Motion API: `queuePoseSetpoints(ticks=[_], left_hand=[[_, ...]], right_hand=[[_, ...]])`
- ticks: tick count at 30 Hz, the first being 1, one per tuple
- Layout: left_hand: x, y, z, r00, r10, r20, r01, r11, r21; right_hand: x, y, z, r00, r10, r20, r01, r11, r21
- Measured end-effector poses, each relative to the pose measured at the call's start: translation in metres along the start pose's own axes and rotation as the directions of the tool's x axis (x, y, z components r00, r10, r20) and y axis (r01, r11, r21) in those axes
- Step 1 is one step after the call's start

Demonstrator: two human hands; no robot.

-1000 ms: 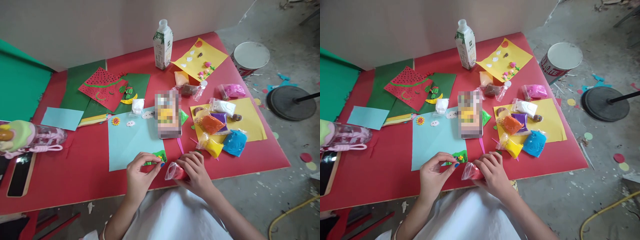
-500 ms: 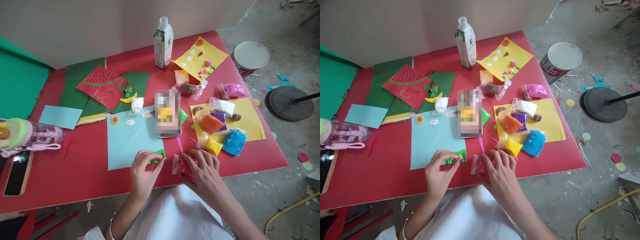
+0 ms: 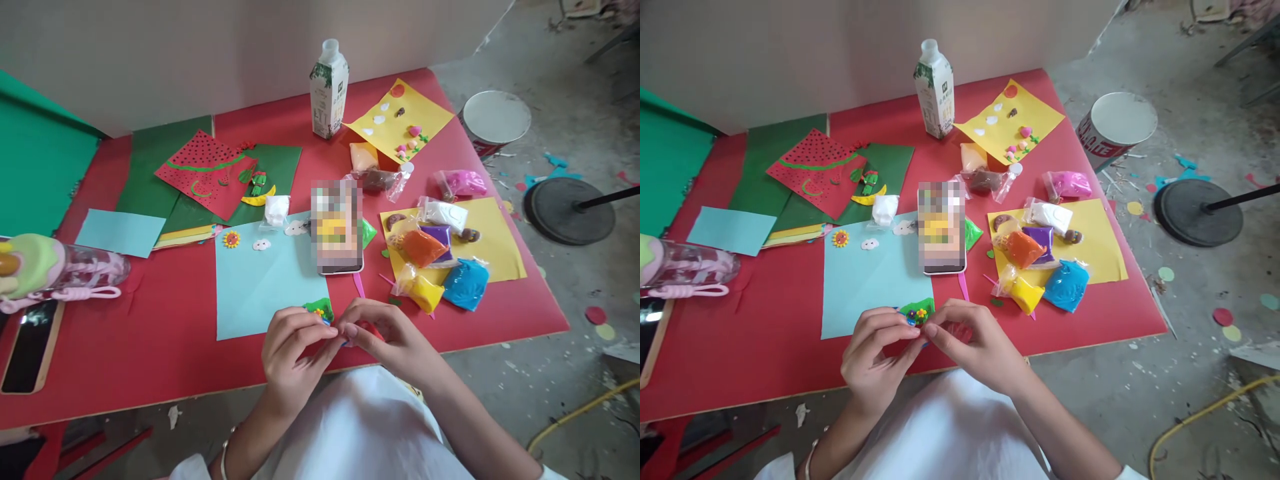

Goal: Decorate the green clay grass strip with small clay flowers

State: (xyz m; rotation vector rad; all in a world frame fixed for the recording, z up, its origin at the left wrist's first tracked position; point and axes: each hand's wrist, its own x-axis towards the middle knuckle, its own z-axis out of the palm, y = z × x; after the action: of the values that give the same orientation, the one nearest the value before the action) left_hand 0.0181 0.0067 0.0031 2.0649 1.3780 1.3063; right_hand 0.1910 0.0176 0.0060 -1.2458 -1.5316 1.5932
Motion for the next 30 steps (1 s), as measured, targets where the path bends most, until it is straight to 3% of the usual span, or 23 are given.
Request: queuePoseSetpoints(ticks=[7, 13, 18, 21, 23, 30], left_hand=[[-0.002, -0.003, 0.001, 0.999, 0.052, 0.008, -0.052, 0.998, 0.046], [-0.005, -0.006, 0.001, 1.0, 0.009, 0.017, -0.009, 1.0, 0.019], [-0.013, -0.015, 0.0, 0.995, -0.102, 0.016, 0.101, 0.995, 0.007], [-0.024, -0.027, -0.001, 0.988, -0.15, 0.021, 0.149, 0.987, 0.059], [-0.031, -0.034, -0.001, 0.989, -0.143, 0.041, 0.138, 0.984, 0.116], [-0.044, -0.041, 0.005, 0.982, -0.143, 0.126, 0.114, 0.97, 0.213]], right_hand=[[0.008, 0.001, -0.003, 0.999, 0.029, 0.031, -0.033, 0.99, 0.135], [0.012, 0.0, -0.006, 0.999, 0.032, 0.016, -0.034, 0.991, 0.127], [0.019, 0.002, -0.012, 0.996, -0.085, -0.004, 0.083, 0.982, -0.171], [0.029, 0.012, -0.015, 0.976, -0.217, -0.002, 0.192, 0.87, -0.454], [0.035, 0.019, -0.017, 0.964, -0.257, 0.064, 0.245, 0.774, -0.584], [0.046, 0.023, -0.021, 0.936, -0.255, 0.244, 0.351, 0.602, -0.717]])
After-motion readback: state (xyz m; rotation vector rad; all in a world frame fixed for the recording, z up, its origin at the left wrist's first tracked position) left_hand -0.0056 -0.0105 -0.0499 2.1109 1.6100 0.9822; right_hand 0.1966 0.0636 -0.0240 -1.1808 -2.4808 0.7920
